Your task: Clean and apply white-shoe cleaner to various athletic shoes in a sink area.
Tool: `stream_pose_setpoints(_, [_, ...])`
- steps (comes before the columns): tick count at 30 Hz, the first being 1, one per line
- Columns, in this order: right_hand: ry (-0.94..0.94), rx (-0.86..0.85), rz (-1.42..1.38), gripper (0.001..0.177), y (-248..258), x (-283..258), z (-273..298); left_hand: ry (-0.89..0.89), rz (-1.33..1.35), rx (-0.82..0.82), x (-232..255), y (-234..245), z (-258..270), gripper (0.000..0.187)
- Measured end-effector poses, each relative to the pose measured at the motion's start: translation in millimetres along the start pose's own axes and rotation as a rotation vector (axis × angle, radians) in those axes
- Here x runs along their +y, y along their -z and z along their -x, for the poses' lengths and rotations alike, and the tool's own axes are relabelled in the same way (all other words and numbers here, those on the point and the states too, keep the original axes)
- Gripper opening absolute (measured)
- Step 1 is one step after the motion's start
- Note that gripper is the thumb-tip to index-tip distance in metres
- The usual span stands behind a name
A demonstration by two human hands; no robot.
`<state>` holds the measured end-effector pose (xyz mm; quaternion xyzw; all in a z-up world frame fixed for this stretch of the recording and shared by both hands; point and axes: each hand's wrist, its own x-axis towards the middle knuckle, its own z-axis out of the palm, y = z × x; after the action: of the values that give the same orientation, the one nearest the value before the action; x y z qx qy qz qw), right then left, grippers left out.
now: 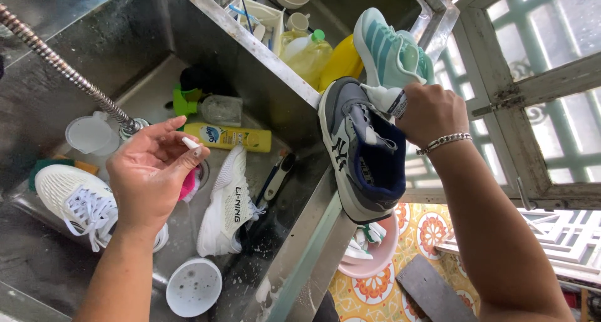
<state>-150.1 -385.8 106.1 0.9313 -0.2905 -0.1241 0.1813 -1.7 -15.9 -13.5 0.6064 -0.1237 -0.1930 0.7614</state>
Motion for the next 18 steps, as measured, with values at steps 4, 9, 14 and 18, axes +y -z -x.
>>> stream_pose_setpoints(4, [-0.026,-0.073,0.014,0.026,-0.6,-1.9,-1.6,-0.008,-0.041,0.010,1.9,0.1,0.6,0.043])
stream_pose_setpoints(9, [-0.035,-0.063,0.006,0.025,-2.1,-0.8,-1.5,-0.043,-0.047,-0.016,4.7,-0.6,0.7,0.041])
stream_pose_setpoints(14, [-0.027,-0.071,0.024,0.022,-5.5,5.1,-0.2,-0.002,-0.036,-0.005,2.2,0.3,0.3,0.042])
stream_pose_setpoints(18, [-0.035,-0.020,0.025,0.023,-4.0,9.5,7.8,-0.008,-0.048,-0.009,4.0,0.1,0.8,0.042])
